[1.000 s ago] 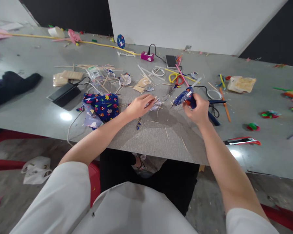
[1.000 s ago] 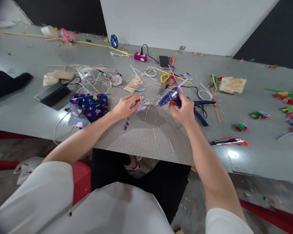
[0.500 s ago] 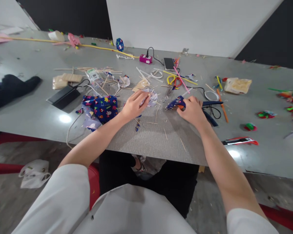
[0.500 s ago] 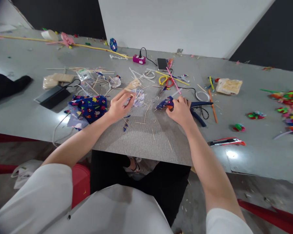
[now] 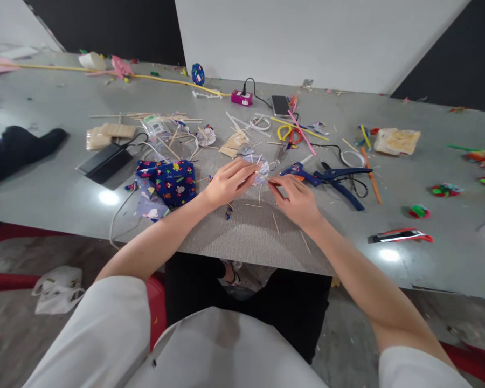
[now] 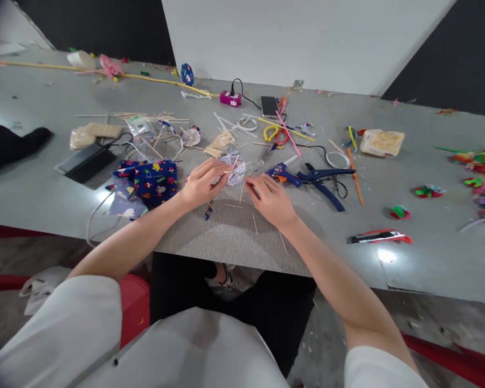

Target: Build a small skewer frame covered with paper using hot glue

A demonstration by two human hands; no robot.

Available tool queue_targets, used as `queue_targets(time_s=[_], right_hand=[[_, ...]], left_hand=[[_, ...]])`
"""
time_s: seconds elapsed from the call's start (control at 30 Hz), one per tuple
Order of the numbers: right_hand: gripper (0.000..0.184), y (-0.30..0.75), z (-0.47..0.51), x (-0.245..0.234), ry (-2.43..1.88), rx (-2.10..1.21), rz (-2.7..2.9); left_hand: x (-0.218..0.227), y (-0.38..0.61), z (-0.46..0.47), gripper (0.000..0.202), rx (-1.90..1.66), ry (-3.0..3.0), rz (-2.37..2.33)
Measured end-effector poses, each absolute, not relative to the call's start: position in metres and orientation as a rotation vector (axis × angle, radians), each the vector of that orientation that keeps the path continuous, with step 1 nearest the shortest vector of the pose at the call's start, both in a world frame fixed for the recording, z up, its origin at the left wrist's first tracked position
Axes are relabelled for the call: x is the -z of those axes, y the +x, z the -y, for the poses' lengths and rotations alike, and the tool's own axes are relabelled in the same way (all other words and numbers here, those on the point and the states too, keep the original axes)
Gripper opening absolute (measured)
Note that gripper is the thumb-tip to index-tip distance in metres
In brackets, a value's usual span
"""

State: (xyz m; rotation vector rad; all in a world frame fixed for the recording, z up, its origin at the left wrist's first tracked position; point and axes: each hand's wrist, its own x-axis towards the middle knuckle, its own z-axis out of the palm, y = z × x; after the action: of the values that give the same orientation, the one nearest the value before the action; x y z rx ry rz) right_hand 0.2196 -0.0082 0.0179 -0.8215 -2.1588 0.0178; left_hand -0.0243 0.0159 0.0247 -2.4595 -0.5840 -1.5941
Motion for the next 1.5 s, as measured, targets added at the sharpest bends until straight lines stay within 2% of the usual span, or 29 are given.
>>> queue_targets(time_s=[0.3, 0.67, 1.13, 1.37, 1.5], right_hand=[[0.021, 0.222, 0.009, -0.02, -0.826, 0.013, 2.141], [0.024, 0.219, 0.011, -0.023, -0.78, 0.145, 2.159], [0.021, 0.22, 0.01, -0.021, -0.844, 0.134, 2.127], [0.016, 0.219, 0.011, -0.023, -0.95, 0.045, 2.09], [0.017, 0.212, 0.015, -0.027, -1.04, -0.162, 1.971]], left_hand=[[-0.022, -0.025, -0.014, 0.021, 1.569, -2.558, 0.697], [-0.021, -0.025, -0.014, 0.02, 1.552, -2.595, 0.714], [-0.022, -0.024, -0.014, 0.021, 1.559, -2.544, 0.674], [-0.025, -0.023, -0.013, 0.022, 1.551, -2.52, 0.64], [-0.025, -0.022, -0.013, 0.021, 1.548, -2.518, 0.628]])
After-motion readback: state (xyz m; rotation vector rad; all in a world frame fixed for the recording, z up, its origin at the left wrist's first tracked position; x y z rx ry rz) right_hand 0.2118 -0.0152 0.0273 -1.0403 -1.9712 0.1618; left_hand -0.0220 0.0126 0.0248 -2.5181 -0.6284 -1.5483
